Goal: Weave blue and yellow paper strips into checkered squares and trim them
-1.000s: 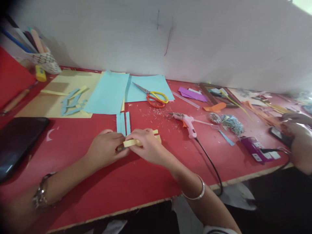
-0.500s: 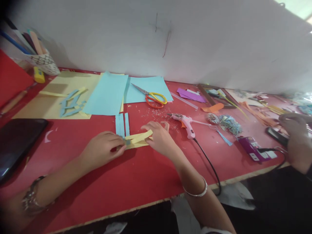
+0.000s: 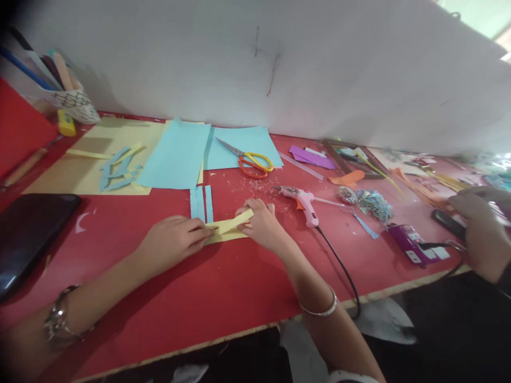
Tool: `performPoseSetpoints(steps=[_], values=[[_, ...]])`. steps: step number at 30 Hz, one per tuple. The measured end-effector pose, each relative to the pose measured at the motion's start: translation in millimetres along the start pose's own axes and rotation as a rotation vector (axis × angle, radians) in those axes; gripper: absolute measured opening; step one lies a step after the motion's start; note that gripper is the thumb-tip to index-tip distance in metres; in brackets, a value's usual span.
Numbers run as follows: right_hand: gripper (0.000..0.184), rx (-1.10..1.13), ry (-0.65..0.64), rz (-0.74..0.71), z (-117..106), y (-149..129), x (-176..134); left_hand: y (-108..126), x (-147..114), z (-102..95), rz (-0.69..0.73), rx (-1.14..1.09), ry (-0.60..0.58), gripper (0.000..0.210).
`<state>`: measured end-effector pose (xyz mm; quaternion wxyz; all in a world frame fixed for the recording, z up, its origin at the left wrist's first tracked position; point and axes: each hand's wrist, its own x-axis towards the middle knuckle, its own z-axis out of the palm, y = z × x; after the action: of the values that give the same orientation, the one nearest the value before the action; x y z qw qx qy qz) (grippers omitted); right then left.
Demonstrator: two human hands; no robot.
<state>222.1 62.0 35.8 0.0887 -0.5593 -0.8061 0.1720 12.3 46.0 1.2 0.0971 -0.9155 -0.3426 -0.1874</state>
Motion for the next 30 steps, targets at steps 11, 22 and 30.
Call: performPoseSetpoints(steps=[11,22,30], values=[[0.016,0.138,-0.06,-0.052,-3,4,3,2,2,-2.6,-0.08,-0.061,-0.078,0.024],[0.034,0.055,-0.061,-0.157,-19,5,9,1,2,-6.5,-0.088,-0.143,-0.068,0.015],[0.03,-0.029,-0.085,-0.149,-36,-4,16,2,1,-4.6,-0.122,-0.17,-0.063,0.018]])
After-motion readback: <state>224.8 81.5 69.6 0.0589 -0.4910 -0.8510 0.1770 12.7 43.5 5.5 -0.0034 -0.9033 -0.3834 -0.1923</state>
